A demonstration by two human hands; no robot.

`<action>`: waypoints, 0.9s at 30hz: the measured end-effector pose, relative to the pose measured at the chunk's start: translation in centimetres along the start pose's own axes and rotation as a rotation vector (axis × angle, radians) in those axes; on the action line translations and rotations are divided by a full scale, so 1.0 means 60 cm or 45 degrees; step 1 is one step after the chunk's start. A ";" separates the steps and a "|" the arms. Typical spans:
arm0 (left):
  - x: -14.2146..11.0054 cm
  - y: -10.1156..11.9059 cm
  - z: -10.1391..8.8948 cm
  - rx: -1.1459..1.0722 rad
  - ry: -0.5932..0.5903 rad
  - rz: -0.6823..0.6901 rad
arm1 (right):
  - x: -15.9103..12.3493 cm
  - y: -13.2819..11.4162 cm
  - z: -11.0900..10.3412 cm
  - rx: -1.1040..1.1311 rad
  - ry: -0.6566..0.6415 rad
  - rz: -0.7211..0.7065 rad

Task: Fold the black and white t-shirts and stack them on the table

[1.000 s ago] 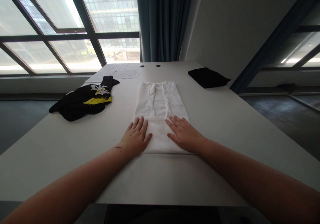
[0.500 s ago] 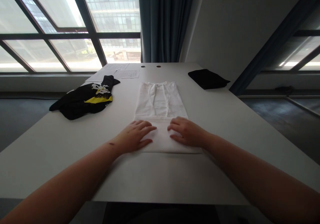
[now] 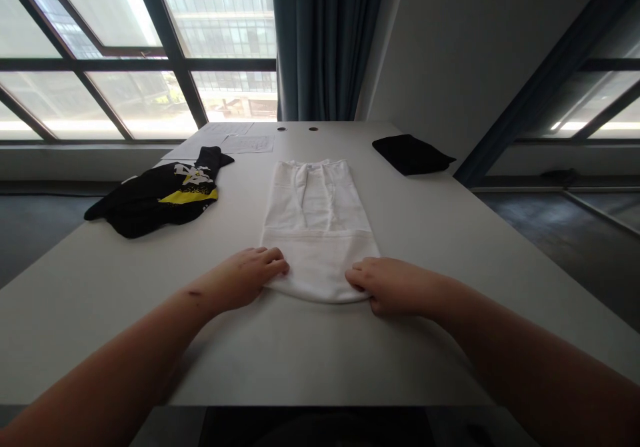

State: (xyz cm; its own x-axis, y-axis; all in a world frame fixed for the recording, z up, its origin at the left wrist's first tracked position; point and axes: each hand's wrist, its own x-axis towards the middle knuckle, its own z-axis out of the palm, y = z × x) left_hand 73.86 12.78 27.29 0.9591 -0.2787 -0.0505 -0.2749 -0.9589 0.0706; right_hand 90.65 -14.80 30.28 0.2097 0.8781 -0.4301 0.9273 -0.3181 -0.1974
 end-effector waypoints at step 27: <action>-0.012 0.031 -0.060 -0.831 -0.714 -0.418 | -0.009 -0.002 0.008 0.453 -0.478 -0.141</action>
State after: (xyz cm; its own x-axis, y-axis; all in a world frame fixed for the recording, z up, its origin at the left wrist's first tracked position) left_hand 72.91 11.36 31.03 0.7620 -0.1469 -0.6308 0.2614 -0.8214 0.5070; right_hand 90.28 -15.38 30.10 -0.0697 0.7457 -0.6627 0.7613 -0.3895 -0.5184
